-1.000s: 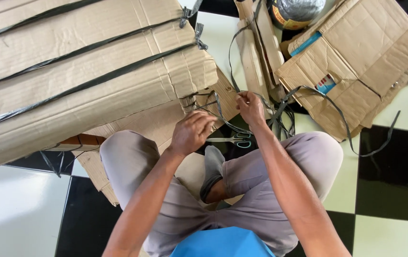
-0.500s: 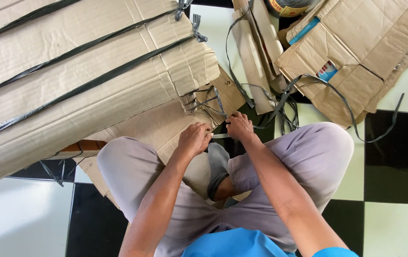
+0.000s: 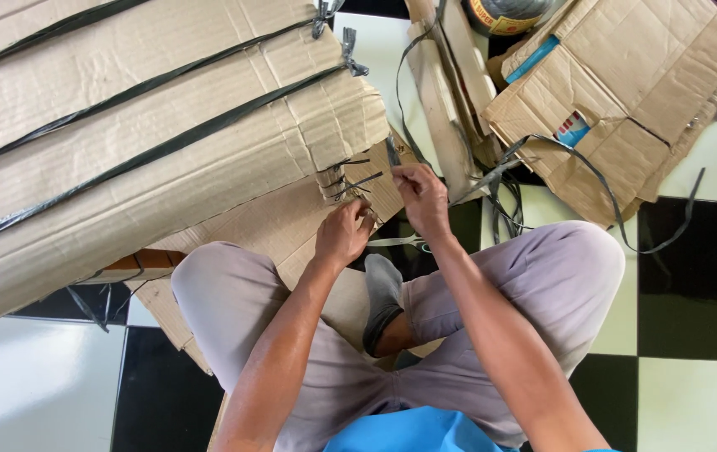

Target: Bundling cardboard pieces together using plastic straps and scissors

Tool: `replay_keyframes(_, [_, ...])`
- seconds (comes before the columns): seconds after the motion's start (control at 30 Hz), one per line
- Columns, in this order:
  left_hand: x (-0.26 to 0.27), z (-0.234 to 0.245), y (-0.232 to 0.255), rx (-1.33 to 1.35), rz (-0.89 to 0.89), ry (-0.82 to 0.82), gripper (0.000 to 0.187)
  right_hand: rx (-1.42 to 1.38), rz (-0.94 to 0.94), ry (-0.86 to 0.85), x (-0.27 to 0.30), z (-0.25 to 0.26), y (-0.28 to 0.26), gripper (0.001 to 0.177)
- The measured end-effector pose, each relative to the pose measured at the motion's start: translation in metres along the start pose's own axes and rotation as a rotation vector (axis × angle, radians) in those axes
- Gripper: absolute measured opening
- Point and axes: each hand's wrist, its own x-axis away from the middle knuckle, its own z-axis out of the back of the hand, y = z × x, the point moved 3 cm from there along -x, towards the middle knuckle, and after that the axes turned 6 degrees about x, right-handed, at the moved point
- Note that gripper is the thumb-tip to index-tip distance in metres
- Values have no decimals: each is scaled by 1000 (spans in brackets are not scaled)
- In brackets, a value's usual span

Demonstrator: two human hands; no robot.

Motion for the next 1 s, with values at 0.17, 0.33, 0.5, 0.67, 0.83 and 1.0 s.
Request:
replay_keyframes(0.17, [15,15,74,291,-143,-21,64,-693,-223,13,3,19,-57,24])
replay_keyframes(0.33, [15,-3,70,518,-195,6,20,-898,-326,-82,21,22,-65,31])
replay_keyframes(0.5, [1,-6,57,739,-38,107,37,-595,-304,-13,28,24,-52,42])
replay_keyframes(0.67, [4,-3,51,1130,-134,108,33,-457,-236,-245,55,3,-32,43])
replay_keyframes(0.83, [5,2,49,1142,-103,73,32,-326,-237,-294,73,1,-18,28])
replay_keyframes(1.0, [9,-6,50,984,-123,-9,44,-465,-401,-108,75,5,-15,25])
